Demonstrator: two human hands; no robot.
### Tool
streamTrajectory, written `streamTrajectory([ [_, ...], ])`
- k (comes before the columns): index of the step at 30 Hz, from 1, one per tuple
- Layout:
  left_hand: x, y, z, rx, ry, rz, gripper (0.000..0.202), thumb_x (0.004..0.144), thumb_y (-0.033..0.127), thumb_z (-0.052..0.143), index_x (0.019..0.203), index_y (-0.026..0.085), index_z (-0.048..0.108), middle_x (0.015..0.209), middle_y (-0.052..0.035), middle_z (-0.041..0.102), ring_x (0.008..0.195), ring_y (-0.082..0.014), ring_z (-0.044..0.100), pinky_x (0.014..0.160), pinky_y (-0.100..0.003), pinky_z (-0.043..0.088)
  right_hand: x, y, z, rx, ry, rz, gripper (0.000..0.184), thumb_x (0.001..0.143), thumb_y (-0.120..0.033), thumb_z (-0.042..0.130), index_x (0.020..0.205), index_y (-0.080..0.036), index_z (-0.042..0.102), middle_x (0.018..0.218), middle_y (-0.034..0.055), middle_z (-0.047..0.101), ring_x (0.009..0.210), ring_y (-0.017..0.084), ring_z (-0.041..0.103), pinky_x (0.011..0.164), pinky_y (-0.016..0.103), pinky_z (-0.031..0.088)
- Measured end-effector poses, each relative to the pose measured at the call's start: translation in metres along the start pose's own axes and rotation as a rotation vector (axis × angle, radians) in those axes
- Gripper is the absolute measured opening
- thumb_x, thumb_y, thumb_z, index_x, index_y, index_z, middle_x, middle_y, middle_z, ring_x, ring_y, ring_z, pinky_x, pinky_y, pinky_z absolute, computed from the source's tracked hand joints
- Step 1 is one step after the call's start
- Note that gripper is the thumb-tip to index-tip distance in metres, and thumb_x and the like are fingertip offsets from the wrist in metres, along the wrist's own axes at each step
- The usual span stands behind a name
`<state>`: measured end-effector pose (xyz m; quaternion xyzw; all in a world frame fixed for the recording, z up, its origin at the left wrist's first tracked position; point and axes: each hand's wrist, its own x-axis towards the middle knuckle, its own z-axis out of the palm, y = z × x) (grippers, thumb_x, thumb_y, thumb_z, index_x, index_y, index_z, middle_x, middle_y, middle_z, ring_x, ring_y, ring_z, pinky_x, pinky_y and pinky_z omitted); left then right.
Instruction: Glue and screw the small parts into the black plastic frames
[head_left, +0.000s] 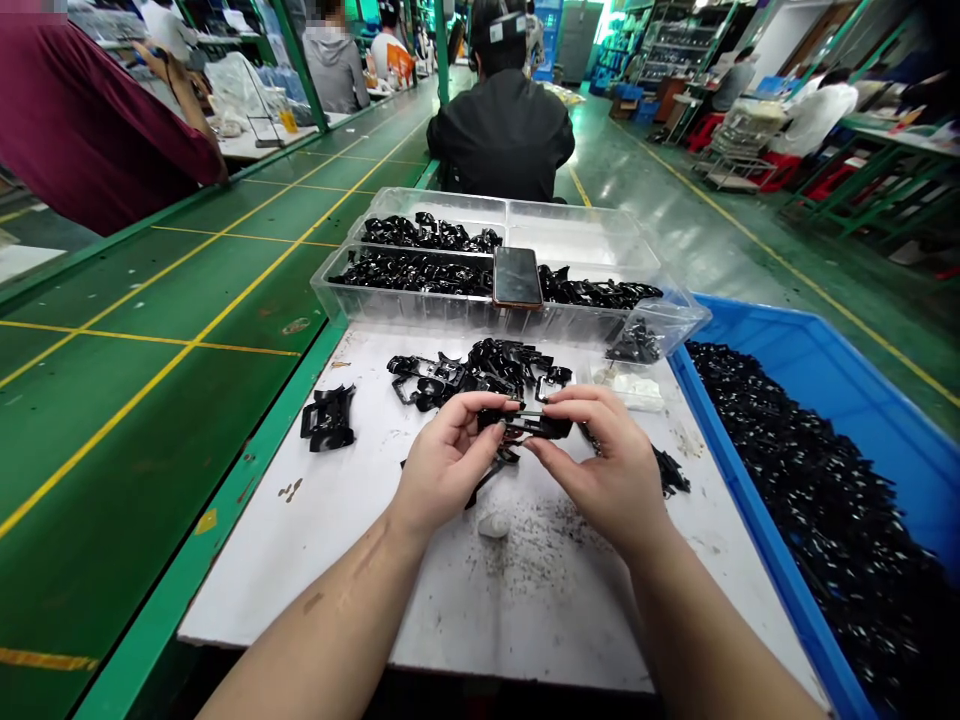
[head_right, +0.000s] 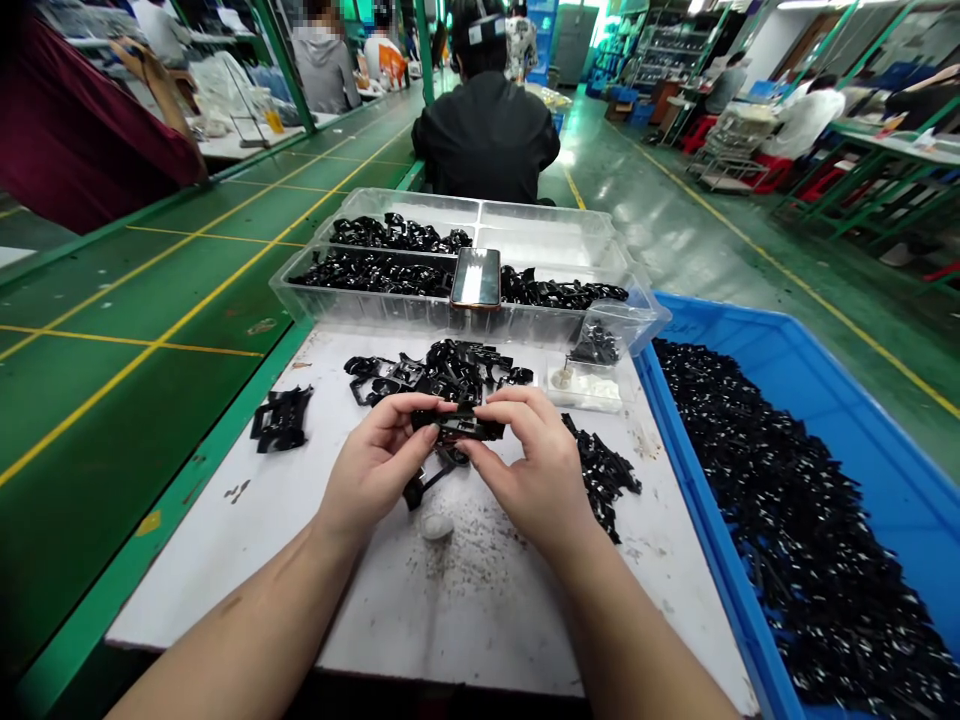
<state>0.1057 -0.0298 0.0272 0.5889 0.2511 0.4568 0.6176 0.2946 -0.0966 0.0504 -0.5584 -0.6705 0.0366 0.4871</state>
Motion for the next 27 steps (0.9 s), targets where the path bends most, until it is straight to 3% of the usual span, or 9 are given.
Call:
streamTrajectory([
  [5,0.0002,-0.0010,-0.0006,-0.052,0.017,0.004,0.023,0.104,0.025,0.070,0.127,0.022,0.067,0.128,-0.0085,0.080,0.114,-0.0191,0.079,0.103,-0.036,0.066,0.0007,0.0020,-0.0025,0.010,0.003,-0.020,0.013,0.094,-0.021,0.082,0.101,-0.027,0.073,0.115,0.0076,0.071,0.109,0.026,0.071,0.094,0.046,0.062],
  [11,0.0010,-0.0020,-0.0021,-0.058,-0.038,-0.001,0.026,0.104,0.028,0.071,0.128,0.021,0.066,0.129,-0.0111,0.080,0.112,-0.0221,0.081,0.103,-0.039,0.068,0.0016,0.0047,-0.0020,-0.019,-0.009,0.021,0.009,0.096,-0.025,0.080,0.102,-0.027,0.074,0.117,0.0087,0.071,0.112,0.027,0.071,0.094,0.048,0.062],
  [16,0.0004,-0.0023,-0.0018,-0.038,-0.044,0.029,0.022,0.104,0.024,0.071,0.125,0.022,0.068,0.128,-0.0081,0.079,0.116,-0.0198,0.079,0.103,-0.034,0.067,0.0001,0.0039,0.0000,-0.081,-0.019,-0.025,0.010,0.098,-0.022,0.076,0.106,-0.026,0.075,0.120,0.0114,0.068,0.113,0.028,0.069,0.094,0.048,0.063],
  [22,0.0008,-0.0033,-0.0029,-0.028,-0.054,-0.008,0.031,0.105,0.027,0.069,0.136,0.022,0.066,0.134,-0.0113,0.078,0.125,-0.0236,0.076,0.108,-0.041,0.066,0.0008,0.0019,0.0009,-0.092,0.000,-0.062,0.011,0.099,-0.021,0.074,0.108,-0.027,0.075,0.121,0.0119,0.068,0.113,0.029,0.069,0.094,0.051,0.063],
  [27,-0.0008,-0.0013,0.0001,-0.004,-0.027,0.006,0.019,0.104,0.028,0.072,0.121,0.021,0.069,0.130,-0.0113,0.079,0.116,-0.0228,0.078,0.099,-0.037,0.069,0.0001,0.0026,0.0016,-0.016,-0.011,0.038,0.006,0.099,-0.025,0.075,0.104,-0.027,0.077,0.123,0.0112,0.070,0.116,0.029,0.070,0.098,0.051,0.063],
])
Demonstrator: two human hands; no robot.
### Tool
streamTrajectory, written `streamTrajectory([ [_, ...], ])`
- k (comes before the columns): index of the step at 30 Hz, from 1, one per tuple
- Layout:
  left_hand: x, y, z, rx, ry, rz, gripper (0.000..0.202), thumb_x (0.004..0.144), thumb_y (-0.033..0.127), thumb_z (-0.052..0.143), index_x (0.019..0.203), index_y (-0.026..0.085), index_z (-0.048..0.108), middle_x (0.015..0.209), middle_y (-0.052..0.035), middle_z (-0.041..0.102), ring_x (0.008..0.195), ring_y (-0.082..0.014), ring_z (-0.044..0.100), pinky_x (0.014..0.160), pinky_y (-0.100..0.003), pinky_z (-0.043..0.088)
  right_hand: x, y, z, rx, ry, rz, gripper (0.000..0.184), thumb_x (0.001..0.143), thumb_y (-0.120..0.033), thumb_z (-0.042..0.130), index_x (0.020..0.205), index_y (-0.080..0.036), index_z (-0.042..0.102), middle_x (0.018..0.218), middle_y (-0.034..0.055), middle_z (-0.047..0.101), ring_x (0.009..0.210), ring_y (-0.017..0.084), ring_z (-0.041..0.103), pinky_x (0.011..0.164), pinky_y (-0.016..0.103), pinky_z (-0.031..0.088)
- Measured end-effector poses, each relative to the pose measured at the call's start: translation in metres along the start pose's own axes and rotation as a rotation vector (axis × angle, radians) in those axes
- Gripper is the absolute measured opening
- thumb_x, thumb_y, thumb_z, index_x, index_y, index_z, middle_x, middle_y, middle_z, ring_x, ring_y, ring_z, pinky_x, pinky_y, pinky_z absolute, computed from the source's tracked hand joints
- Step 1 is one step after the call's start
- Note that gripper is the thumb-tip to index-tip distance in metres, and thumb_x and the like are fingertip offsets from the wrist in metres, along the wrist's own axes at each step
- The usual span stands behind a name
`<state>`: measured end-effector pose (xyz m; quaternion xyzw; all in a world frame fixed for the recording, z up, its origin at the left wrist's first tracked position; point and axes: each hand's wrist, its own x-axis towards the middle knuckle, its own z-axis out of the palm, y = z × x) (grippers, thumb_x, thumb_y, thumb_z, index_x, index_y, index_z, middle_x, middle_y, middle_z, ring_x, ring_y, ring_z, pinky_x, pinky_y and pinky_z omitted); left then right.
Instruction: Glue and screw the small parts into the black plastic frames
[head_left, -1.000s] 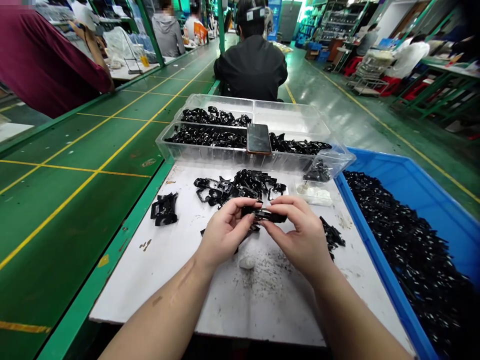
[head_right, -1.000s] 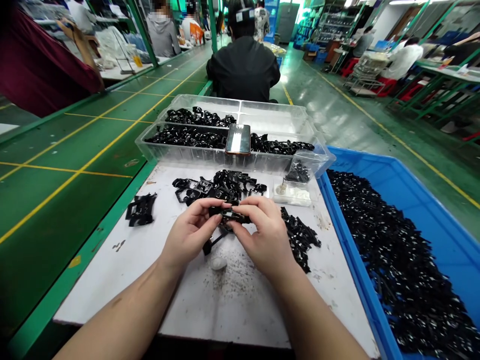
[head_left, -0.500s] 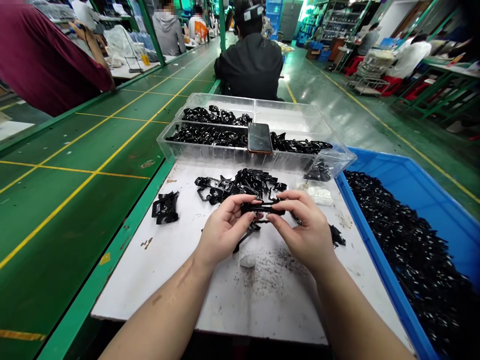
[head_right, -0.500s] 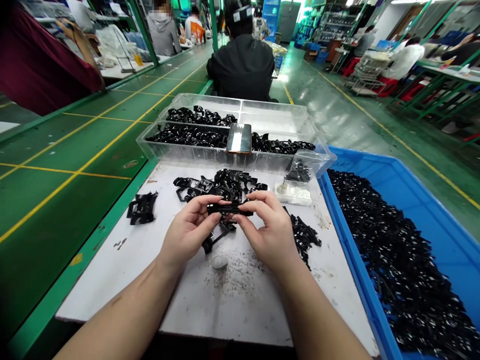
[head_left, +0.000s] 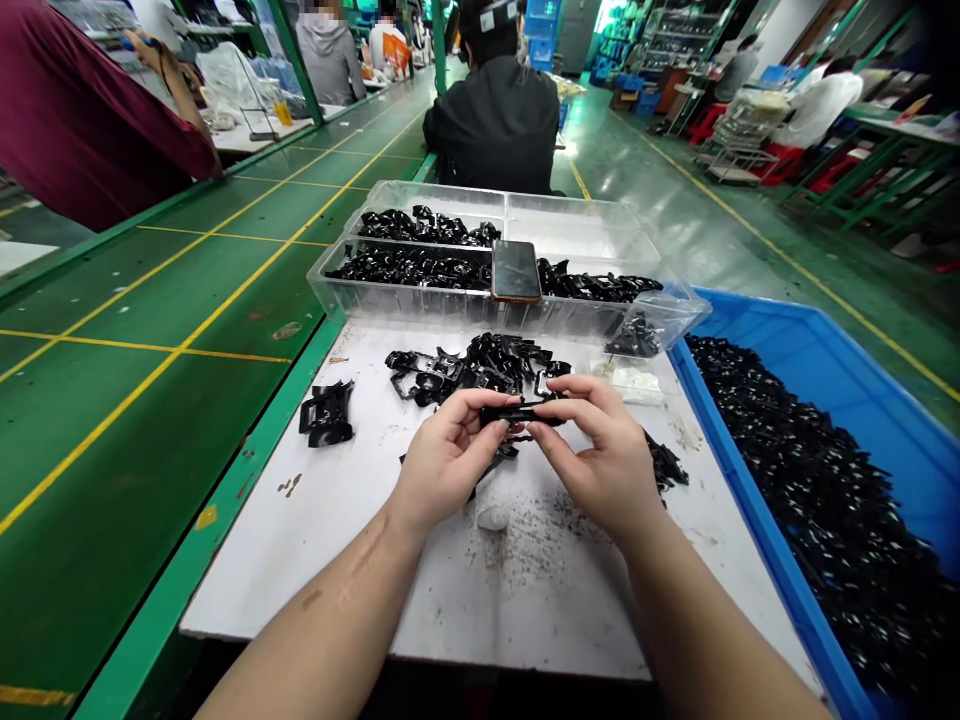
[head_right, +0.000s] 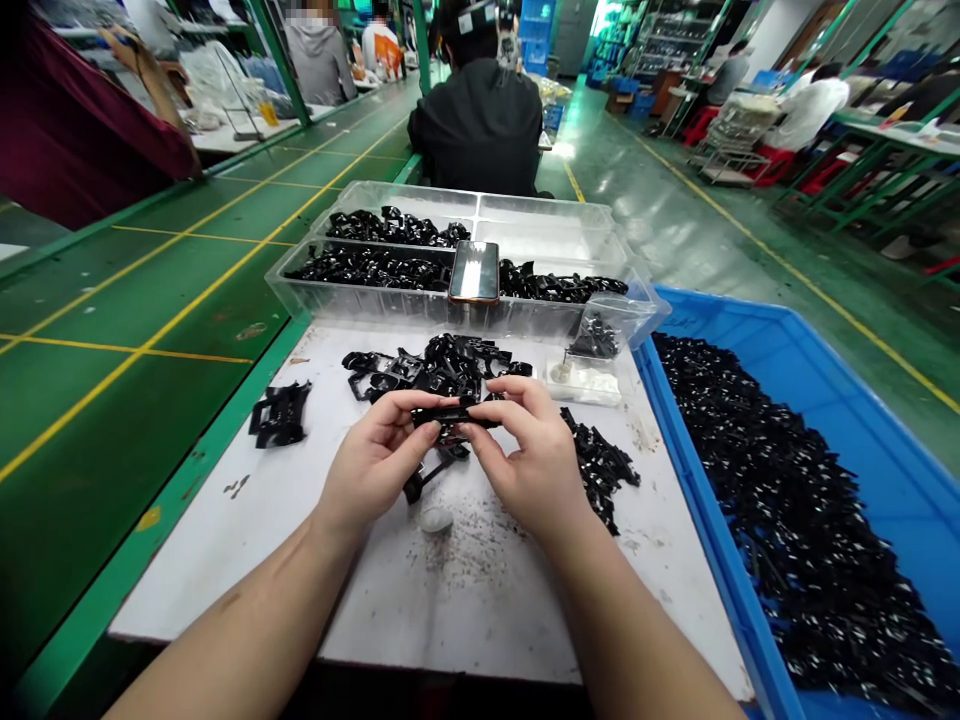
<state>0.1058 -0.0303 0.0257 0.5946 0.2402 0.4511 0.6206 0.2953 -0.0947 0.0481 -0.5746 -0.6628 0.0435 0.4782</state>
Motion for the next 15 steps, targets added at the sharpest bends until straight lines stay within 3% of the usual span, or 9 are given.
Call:
streamTrajectory([
  [5,-0.003,0.002,0.004,-0.068,0.032,-0.047,0.016,0.104,0.029,0.071,0.118,0.021,0.068,0.126,-0.0093,0.079,0.103,-0.0196,0.080,0.082,-0.031,0.071,-0.007,0.002,0.008,0.373,0.020,0.255,0.025,0.098,-0.027,0.076,0.122,-0.029,0.069,0.123,0.0076,0.072,0.117,0.024,0.072,0.098,0.043,0.064],
  [9,-0.004,0.002,0.003,-0.039,0.022,-0.008,0.015,0.104,0.027,0.071,0.118,0.022,0.068,0.125,-0.0090,0.079,0.100,-0.0174,0.079,0.085,-0.030,0.070,-0.006,0.002,0.012,0.666,-0.033,0.444,0.027,0.095,-0.034,0.081,0.116,-0.026,0.067,0.104,0.0033,0.076,0.094,0.019,0.077,0.086,0.036,0.068],
  [13,-0.004,0.002,0.001,-0.013,-0.003,0.005,0.017,0.105,0.027,0.070,0.120,0.021,0.068,0.128,-0.0102,0.079,0.114,-0.0209,0.077,0.098,-0.035,0.067,-0.003,0.000,0.010,0.672,-0.010,0.462,0.023,0.090,-0.031,0.086,0.106,-0.025,0.070,0.095,0.0011,0.075,0.086,0.015,0.074,0.079,0.030,0.065],
  [15,-0.003,0.003,0.002,-0.005,0.015,-0.012,0.016,0.104,0.028,0.071,0.118,0.021,0.069,0.126,-0.0100,0.079,0.112,-0.0206,0.077,0.094,-0.034,0.067,-0.004,-0.002,0.009,0.586,0.004,0.430,0.021,0.090,-0.029,0.086,0.105,-0.025,0.072,0.094,0.0012,0.074,0.084,0.015,0.073,0.077,0.030,0.063],
])
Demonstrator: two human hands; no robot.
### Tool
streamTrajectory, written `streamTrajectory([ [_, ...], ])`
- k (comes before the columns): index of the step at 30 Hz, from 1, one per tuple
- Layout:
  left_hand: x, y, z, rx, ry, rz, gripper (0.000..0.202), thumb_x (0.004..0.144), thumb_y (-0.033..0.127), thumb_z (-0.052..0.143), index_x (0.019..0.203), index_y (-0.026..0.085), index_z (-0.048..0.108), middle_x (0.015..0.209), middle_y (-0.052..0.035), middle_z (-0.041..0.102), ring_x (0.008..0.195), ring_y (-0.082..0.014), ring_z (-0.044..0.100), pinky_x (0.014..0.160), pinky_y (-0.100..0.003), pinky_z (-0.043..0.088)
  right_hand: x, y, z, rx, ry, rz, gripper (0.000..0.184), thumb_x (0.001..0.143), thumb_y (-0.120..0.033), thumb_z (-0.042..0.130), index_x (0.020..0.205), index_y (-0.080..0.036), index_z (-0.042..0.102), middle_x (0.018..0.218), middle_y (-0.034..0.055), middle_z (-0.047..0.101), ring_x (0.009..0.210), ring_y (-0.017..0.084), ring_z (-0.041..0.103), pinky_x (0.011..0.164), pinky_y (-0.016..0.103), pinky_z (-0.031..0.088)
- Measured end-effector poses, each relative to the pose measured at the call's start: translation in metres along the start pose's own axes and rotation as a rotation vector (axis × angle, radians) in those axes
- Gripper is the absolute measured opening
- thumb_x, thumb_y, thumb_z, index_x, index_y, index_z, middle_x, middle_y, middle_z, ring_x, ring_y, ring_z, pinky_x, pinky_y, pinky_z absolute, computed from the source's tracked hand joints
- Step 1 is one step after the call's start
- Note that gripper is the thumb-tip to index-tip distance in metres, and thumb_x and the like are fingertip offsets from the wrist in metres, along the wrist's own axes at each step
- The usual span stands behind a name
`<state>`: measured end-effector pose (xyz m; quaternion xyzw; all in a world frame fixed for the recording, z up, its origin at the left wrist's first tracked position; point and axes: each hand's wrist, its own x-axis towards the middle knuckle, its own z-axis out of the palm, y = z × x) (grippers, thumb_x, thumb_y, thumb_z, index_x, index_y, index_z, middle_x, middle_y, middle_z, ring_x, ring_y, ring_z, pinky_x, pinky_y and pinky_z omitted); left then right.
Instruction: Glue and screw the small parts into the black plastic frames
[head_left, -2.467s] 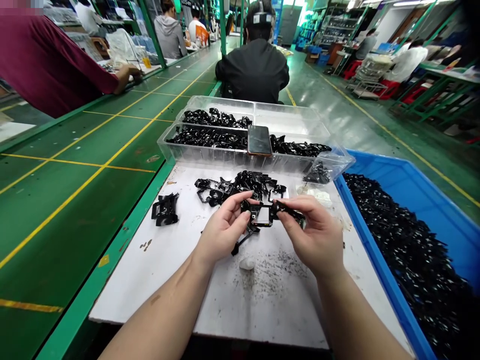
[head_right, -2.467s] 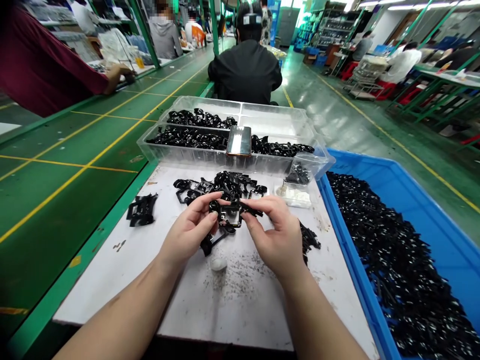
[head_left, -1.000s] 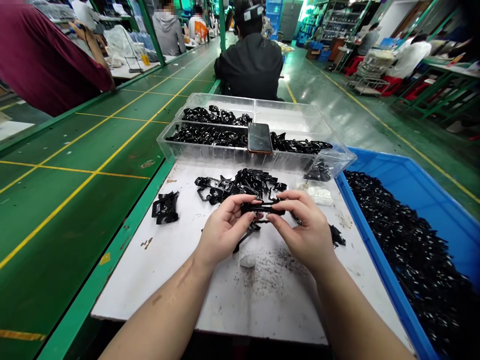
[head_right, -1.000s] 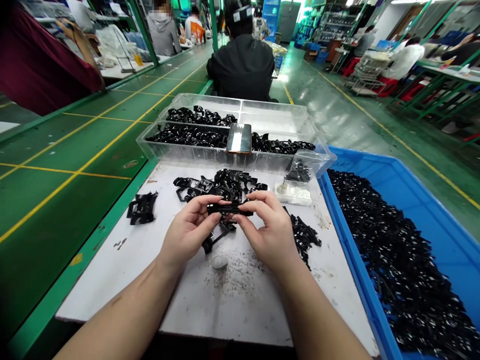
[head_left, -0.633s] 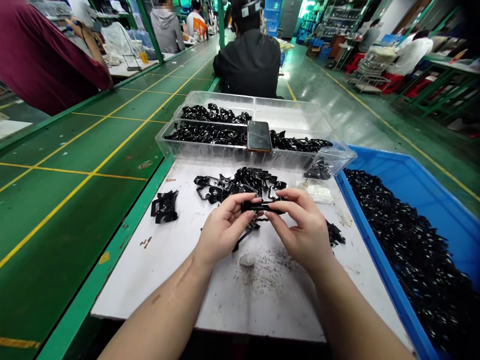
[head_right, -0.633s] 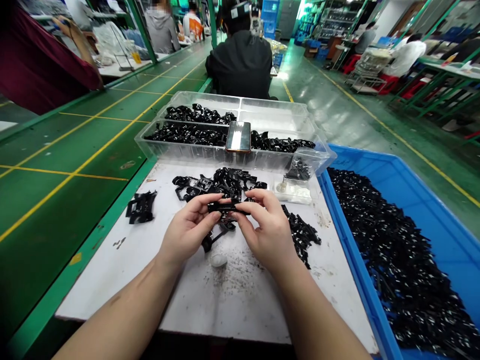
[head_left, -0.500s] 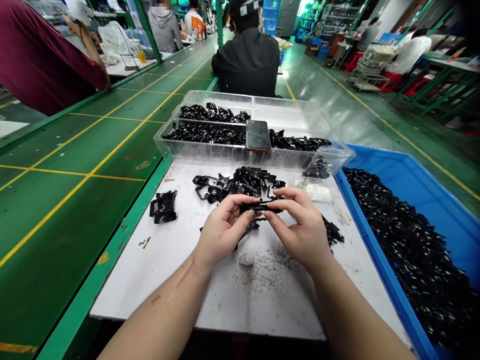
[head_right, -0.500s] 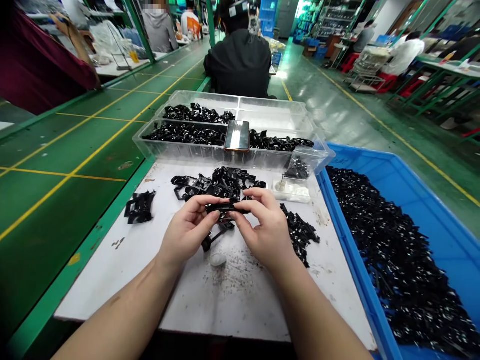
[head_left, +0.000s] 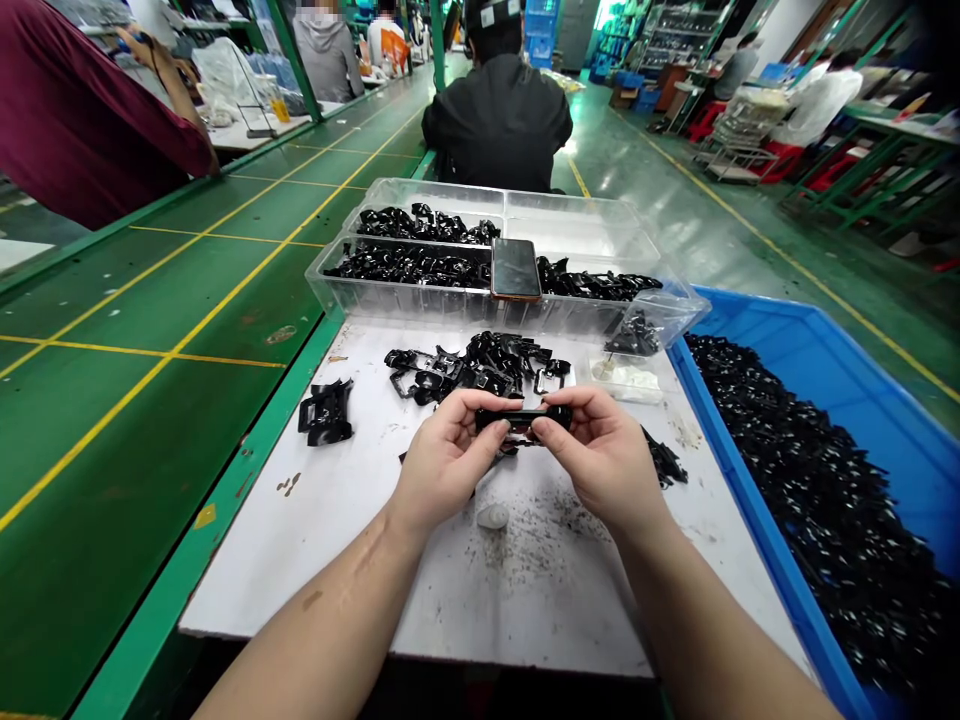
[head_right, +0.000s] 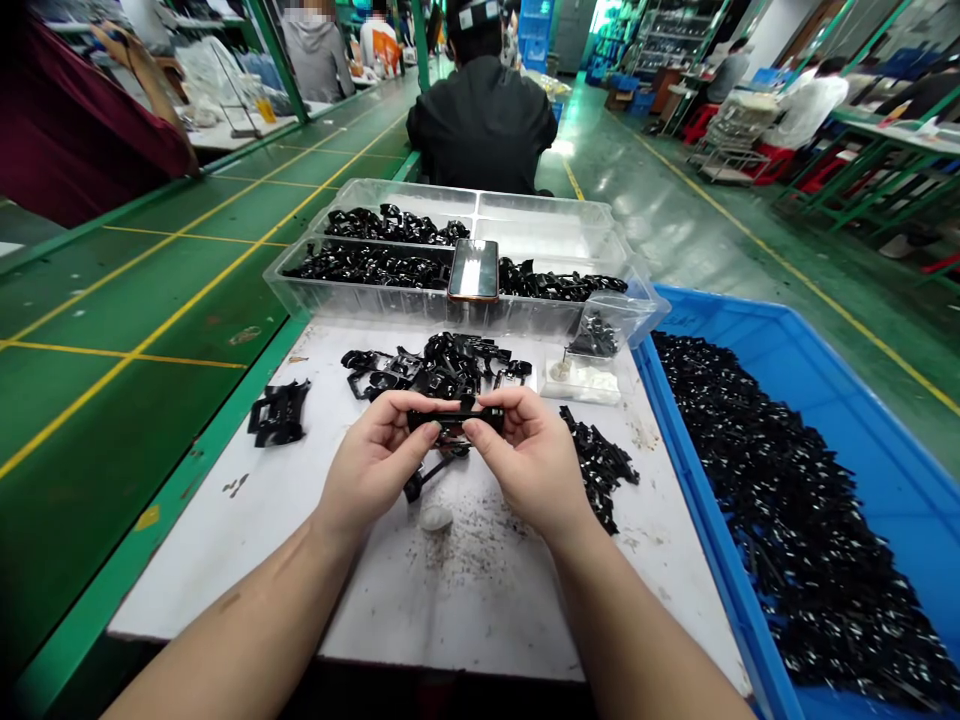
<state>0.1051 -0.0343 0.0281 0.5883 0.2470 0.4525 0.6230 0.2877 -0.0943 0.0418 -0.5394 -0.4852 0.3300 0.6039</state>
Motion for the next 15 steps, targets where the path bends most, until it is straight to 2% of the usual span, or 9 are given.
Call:
streamTrajectory([
  [3,0.0004,0.0033,0.0018,0.018,0.036,-0.016,0.013,0.103,0.028,0.073,0.112,0.020,0.070,0.121,-0.0095,0.081,0.105,-0.0194,0.078,0.086,-0.030,0.067,-0.0033,-0.0002,0.0000,-0.115,0.005,-0.026,0.017,0.091,-0.029,0.084,0.104,-0.025,0.073,0.092,0.0011,0.073,0.082,0.016,0.070,0.073,0.030,0.060],
  [7,0.0018,0.0070,0.0029,-0.009,0.042,-0.033,0.014,0.100,0.026,0.076,0.109,0.019,0.070,0.118,-0.0094,0.081,0.100,-0.0184,0.079,0.088,-0.030,0.067,-0.0060,0.0014,0.0007,-0.074,-0.004,0.011,0.018,0.092,-0.031,0.084,0.103,-0.028,0.071,0.092,-0.0001,0.073,0.081,0.016,0.070,0.072,0.029,0.058],
  [9,0.0034,0.0072,0.0019,-0.080,0.066,-0.069,0.015,0.098,0.026,0.077,0.107,0.019,0.067,0.115,-0.0079,0.081,0.091,-0.0162,0.079,0.084,-0.029,0.067,-0.0063,0.0022,0.0000,0.014,-0.053,0.006,0.024,0.094,-0.032,0.084,0.113,-0.031,0.070,0.100,0.0003,0.075,0.089,0.017,0.073,0.078,0.030,0.060],
  [12,0.0067,0.0072,-0.0007,-0.224,0.118,-0.136,0.019,0.095,0.024,0.077,0.106,0.020,0.062,0.107,-0.0028,0.080,0.074,-0.0112,0.075,0.071,-0.024,0.065,-0.0057,0.0031,-0.0037,0.156,-0.218,-0.026,0.035,0.100,-0.034,0.075,0.134,-0.035,0.064,0.123,0.0043,0.075,0.115,0.022,0.071,0.095,0.037,0.061],
  [15,0.0092,0.0083,-0.0018,-0.344,0.142,-0.205,0.030,0.089,0.025,0.080,0.109,0.021,0.058,0.099,0.0007,0.077,0.063,-0.0086,0.069,0.058,-0.020,0.062,-0.0036,0.0041,-0.0079,0.095,-0.300,-0.093,0.036,0.105,-0.026,0.063,0.140,-0.036,0.064,0.135,0.0068,0.069,0.124,0.024,0.066,0.101,0.042,0.060],
])
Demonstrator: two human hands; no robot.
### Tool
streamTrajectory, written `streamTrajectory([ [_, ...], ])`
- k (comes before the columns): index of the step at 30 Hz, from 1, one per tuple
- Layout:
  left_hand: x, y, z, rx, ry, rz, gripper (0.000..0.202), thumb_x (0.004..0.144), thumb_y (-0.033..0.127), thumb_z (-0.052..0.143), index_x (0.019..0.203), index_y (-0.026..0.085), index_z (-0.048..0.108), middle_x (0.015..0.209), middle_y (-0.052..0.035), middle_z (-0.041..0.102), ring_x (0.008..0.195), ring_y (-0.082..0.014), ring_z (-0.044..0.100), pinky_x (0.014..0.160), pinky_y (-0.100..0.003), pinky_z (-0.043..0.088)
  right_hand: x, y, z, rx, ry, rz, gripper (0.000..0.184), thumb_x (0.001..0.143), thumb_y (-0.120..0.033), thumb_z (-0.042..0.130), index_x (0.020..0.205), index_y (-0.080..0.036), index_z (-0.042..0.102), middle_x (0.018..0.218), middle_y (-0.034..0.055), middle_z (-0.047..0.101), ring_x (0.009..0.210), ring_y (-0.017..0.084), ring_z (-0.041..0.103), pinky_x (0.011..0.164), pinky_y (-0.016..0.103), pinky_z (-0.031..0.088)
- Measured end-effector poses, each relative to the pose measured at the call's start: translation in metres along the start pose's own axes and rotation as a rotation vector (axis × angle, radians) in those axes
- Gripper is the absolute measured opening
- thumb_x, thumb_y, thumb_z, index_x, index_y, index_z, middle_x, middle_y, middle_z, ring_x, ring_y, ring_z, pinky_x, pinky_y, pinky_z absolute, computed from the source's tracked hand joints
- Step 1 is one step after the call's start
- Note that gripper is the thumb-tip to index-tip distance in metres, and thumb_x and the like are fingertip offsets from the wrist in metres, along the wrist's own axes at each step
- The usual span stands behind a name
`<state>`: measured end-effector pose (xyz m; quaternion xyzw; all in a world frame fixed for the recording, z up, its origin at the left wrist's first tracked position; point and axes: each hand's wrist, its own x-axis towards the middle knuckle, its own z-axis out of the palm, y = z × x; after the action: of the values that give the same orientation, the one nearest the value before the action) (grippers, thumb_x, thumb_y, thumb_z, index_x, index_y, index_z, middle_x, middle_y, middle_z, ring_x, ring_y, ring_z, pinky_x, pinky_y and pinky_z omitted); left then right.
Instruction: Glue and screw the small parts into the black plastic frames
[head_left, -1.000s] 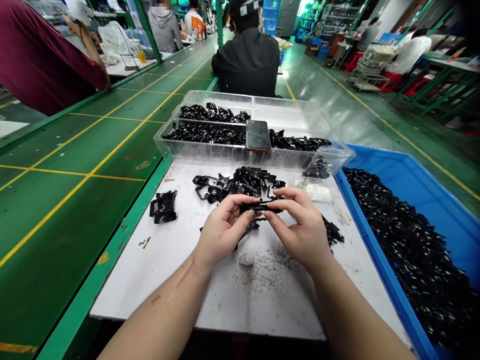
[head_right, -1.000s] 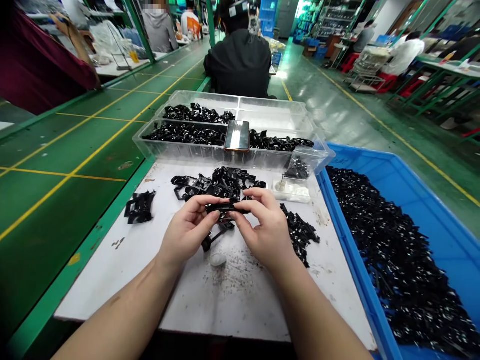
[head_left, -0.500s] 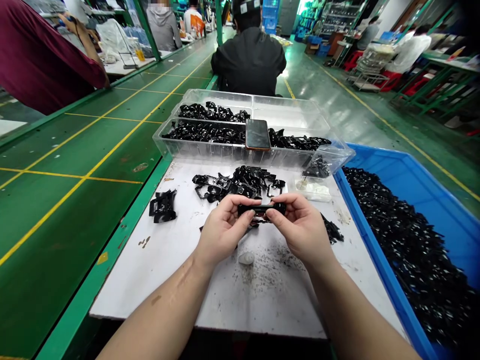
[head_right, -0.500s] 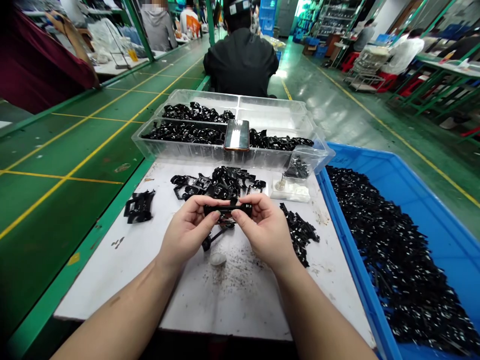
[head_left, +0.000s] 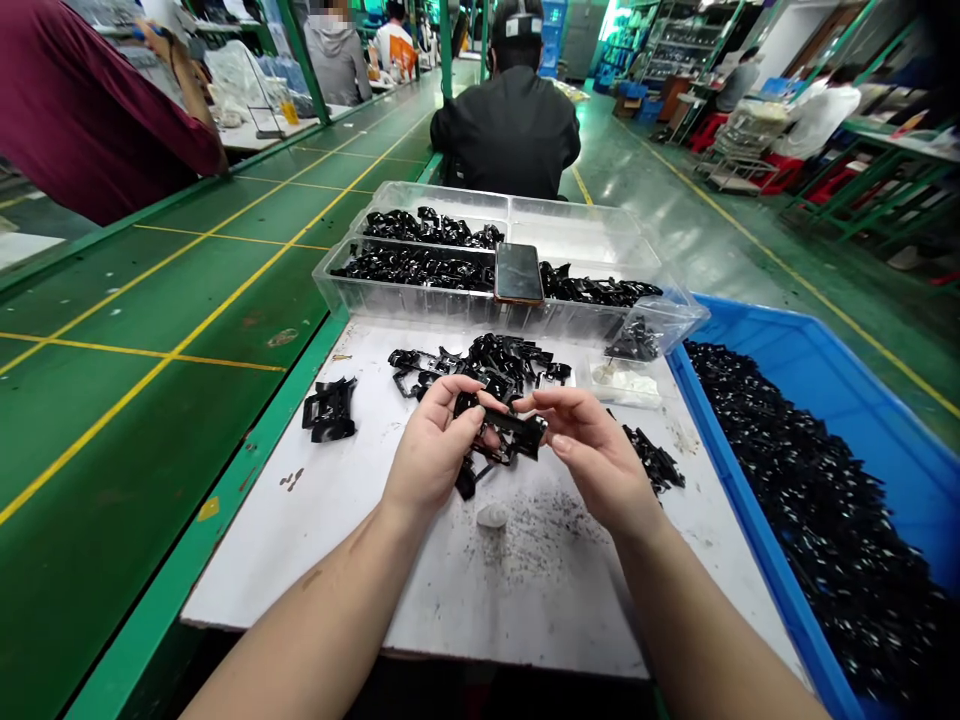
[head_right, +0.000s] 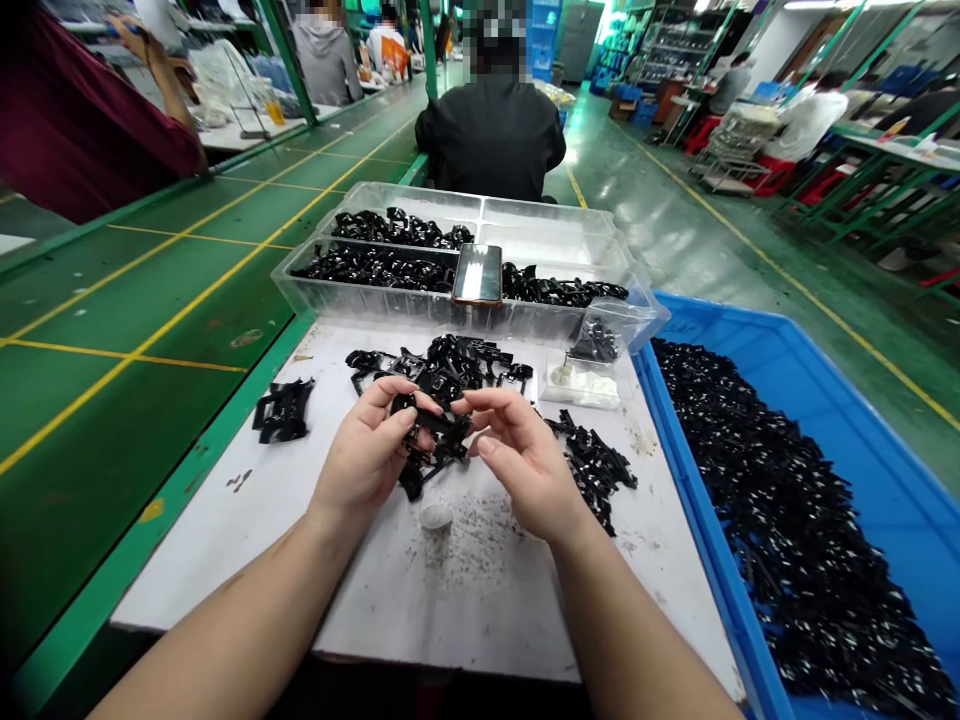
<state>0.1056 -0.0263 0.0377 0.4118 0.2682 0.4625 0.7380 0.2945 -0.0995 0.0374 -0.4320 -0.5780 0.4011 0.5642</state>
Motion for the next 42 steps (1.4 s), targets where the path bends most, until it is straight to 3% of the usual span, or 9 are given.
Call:
streamTrajectory([
  [4,0.000,-0.003,0.002,-0.044,-0.021,-0.116,0.047,0.084,0.030,0.085,0.119,0.021,0.056,0.089,0.0017,0.074,0.056,-0.0110,0.064,0.042,-0.021,0.055,0.004,0.001,-0.003,-0.259,-0.084,-0.160,0.052,0.099,-0.006,0.059,0.139,-0.038,0.068,0.144,0.0072,0.061,0.138,0.026,0.059,0.113,0.049,0.054],
  [7,0.001,-0.011,0.003,-0.052,-0.065,-0.190,0.053,0.085,0.032,0.085,0.126,0.021,0.054,0.072,0.0052,0.068,0.053,-0.0117,0.062,0.044,-0.020,0.054,0.007,0.003,-0.004,-0.360,-0.120,-0.218,0.049,0.096,0.000,0.059,0.124,-0.037,0.075,0.141,0.0057,0.061,0.128,0.023,0.064,0.110,0.046,0.056],
  [11,0.003,-0.018,0.002,-0.087,-0.138,-0.269,0.052,0.085,0.034,0.087,0.125,0.020,0.056,0.085,0.0011,0.073,0.056,-0.0104,0.064,0.050,-0.023,0.059,0.009,0.005,-0.009,-0.464,-0.093,-0.263,0.035,0.096,-0.003,0.066,0.106,-0.033,0.080,0.133,0.0044,0.067,0.117,0.021,0.068,0.096,0.040,0.060],
  [16,0.004,-0.016,-0.009,0.008,-0.381,-0.353,0.064,0.099,0.066,0.069,0.141,0.022,0.052,0.104,-0.0109,0.077,0.089,-0.0268,0.080,0.073,-0.043,0.069,0.008,0.001,-0.016,-0.340,0.002,-0.218,0.032,0.092,-0.005,0.074,0.105,-0.034,0.081,0.121,0.0020,0.075,0.113,0.021,0.072,0.094,0.039,0.060],
  [21,0.005,-0.013,-0.016,0.223,-0.388,-0.061,0.067,0.097,0.060,0.076,0.149,0.026,0.052,0.157,-0.0180,0.057,0.141,-0.0335,0.060,0.108,-0.047,0.057,0.011,0.002,-0.015,-0.109,0.160,0.016,0.010,0.089,-0.030,0.088,0.097,-0.029,0.082,0.094,0.0019,0.079,0.088,0.020,0.072,0.082,0.036,0.059],
  [27,0.000,-0.013,-0.011,0.660,-0.353,0.087,0.053,0.101,0.032,0.071,0.151,0.028,0.052,0.117,-0.0075,0.073,0.105,-0.0233,0.071,0.094,-0.041,0.057,0.010,0.010,-0.004,-0.033,0.208,0.235,0.029,0.081,-0.043,0.095,0.103,-0.028,0.082,0.096,0.0024,0.082,0.086,0.020,0.074,0.081,0.035,0.059],
  [32,-0.004,-0.010,-0.005,0.880,-0.309,0.151,0.059,0.100,0.029,0.068,0.155,0.026,0.047,0.123,-0.0087,0.073,0.093,-0.0207,0.071,0.078,-0.035,0.057,0.013,0.008,0.002,0.180,0.161,0.372,0.034,0.078,-0.043,0.097,0.102,-0.025,0.082,0.099,0.0057,0.085,0.098,0.026,0.081,0.094,0.041,0.064],
  [37,-0.006,-0.008,-0.007,0.921,-0.326,0.173,0.080,0.098,0.024,0.068,0.168,0.030,0.028,0.119,-0.0052,0.074,0.084,-0.0183,0.070,0.080,-0.036,0.057,0.013,0.005,0.003,0.169,0.128,0.394,0.034,0.083,-0.045,0.092,0.105,-0.022,0.082,0.107,0.0090,0.085,0.103,0.028,0.081,0.099,0.045,0.065],
  [42,-0.005,-0.004,-0.012,0.886,-0.437,0.211,0.065,0.100,0.025,0.071,0.159,0.037,0.048,0.143,-0.0055,0.071,0.118,-0.0256,0.072,0.100,-0.039,0.057,0.012,0.005,0.009,0.088,0.080,0.371,0.034,0.085,-0.048,0.090,0.102,-0.021,0.078,0.101,0.0081,0.083,0.096,0.025,0.080,0.088,0.041,0.066],
])
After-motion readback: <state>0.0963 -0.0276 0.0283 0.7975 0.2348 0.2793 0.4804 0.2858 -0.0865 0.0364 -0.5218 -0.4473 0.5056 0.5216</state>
